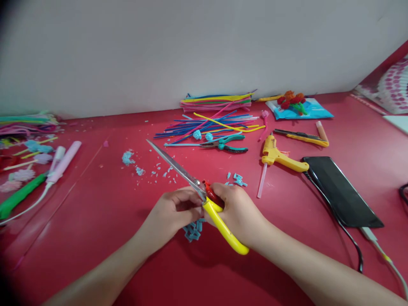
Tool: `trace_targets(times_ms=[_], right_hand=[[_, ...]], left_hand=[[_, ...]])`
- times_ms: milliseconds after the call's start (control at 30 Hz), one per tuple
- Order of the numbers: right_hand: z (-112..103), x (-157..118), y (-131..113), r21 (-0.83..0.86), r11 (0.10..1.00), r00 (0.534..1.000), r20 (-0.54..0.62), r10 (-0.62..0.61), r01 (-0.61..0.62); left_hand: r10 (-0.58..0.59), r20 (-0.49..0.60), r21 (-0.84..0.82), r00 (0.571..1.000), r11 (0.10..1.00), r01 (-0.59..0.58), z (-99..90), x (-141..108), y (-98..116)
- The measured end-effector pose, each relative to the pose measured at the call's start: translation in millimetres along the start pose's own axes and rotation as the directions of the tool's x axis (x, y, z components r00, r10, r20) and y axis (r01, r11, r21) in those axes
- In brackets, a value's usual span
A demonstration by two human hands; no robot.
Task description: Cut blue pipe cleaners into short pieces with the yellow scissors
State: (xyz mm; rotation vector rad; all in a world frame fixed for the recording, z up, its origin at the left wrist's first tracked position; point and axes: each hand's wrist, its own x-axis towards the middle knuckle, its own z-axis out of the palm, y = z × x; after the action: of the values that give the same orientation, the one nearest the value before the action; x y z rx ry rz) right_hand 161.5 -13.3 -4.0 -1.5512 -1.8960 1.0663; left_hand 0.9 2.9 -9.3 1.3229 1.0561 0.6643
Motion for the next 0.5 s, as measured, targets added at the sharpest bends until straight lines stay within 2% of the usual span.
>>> trace_targets(times_ms=[67, 133, 267, 500], right_hand=[[-3.1, 0.1, -0.4, -0.028, 1.0, 1.0, -0.003, -0.003, 0.003], [-6.4, 0.3, 0.8, -0.095, 0.995, 1.0, -0.025, -0.001, -0.001], [-8.4, 0.4, 6.4, -0.349, 0.936, 0.993, -0.118, 0.014, -0.054], [-2.3, 1.2, 16.9, -0.6, 0.8, 0.996, -0.07, -0.056, 0.003]], left_hand=[[-0.02, -0.035, -0.067, 0.999, 0.998, 0.017, -2.7, 1.4, 1.2], [-0.045, -0.12, -0.141, 0.992, 0.99, 0.027, -7.8, 3.3, 2.4], [-0.045, -0.283, -0.279, 0.958, 0.96, -0.037, -19.7, 7.0, 3.0], [-0.021, -0.406, -0.397, 0.914, 0.904, -0.156, -28.1, 8.6, 5.4]])
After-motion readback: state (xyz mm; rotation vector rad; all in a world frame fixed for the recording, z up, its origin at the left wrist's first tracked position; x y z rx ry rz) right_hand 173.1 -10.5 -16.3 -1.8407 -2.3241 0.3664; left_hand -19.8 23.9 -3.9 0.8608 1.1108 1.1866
